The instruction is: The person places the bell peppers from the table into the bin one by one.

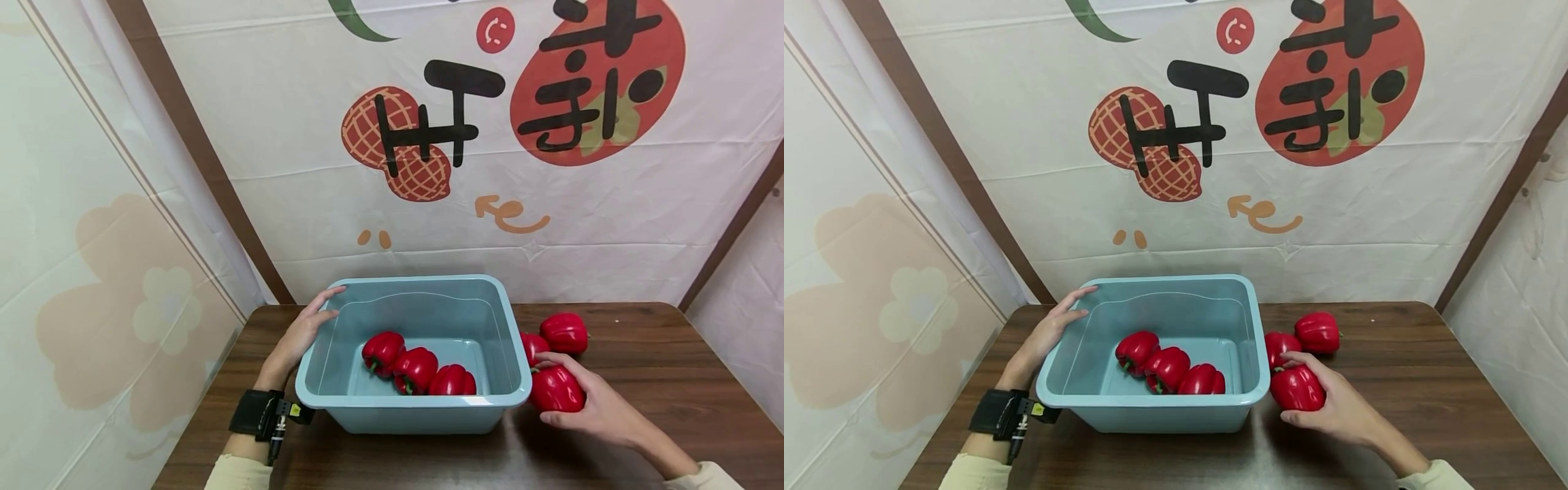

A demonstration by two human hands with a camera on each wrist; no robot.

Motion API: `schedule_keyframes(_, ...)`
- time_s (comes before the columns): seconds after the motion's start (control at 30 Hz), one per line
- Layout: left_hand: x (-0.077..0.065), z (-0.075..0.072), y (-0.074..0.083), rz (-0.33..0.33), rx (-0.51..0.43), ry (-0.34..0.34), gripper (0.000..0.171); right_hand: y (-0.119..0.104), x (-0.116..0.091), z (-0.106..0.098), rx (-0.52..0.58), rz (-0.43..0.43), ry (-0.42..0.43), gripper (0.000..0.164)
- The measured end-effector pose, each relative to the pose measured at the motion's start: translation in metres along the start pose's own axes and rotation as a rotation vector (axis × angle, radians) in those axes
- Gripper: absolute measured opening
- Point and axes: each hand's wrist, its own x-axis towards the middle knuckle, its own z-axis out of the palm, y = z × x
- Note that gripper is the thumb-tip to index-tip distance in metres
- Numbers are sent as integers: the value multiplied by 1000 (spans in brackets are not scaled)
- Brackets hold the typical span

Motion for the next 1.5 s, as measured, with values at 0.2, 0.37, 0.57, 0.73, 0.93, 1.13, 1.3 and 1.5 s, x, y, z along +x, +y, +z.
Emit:
schedule_keyframes(0.2, 0, 0, -1, 0, 6, 3, 46, -3, 1, -4, -26, -16, 13, 83)
schedule_keyframes(0.37, -1, 0, -1, 5, 22, 6, 46, -7, 3, -6, -39, -25, 21, 83)
schedule_keyframes(0.57, -1, -1, -1, 5, 24, 5, 46, -12, 3, -9, -47, -26, 34, 83)
schedule_keyframes(0.73, -1, -1, -1, 4, 16, 3, 46, -15, 3, -13, -63, -31, 48, 85)
schedule_keyframes(0.93, -1, -1, -1, 8, 17, 5, 46, -19, 3, -18, -93, 11, 60, 86)
schedule_keyframes(1.13, -1, 0, -1, 9, 20, 8, 46, -22, 3, -21, -114, 12, 71, 85)
schedule_keyframes(1.3, -1, 0, 0, 5, 17, 9, 46, -23, 3, -23, -125, 2, 80, 84)
schedule_keyframes(1.5, -1, 0, 1, 0, 17, 10, 46, -23, 4, -26, -120, -47, 95, 84)
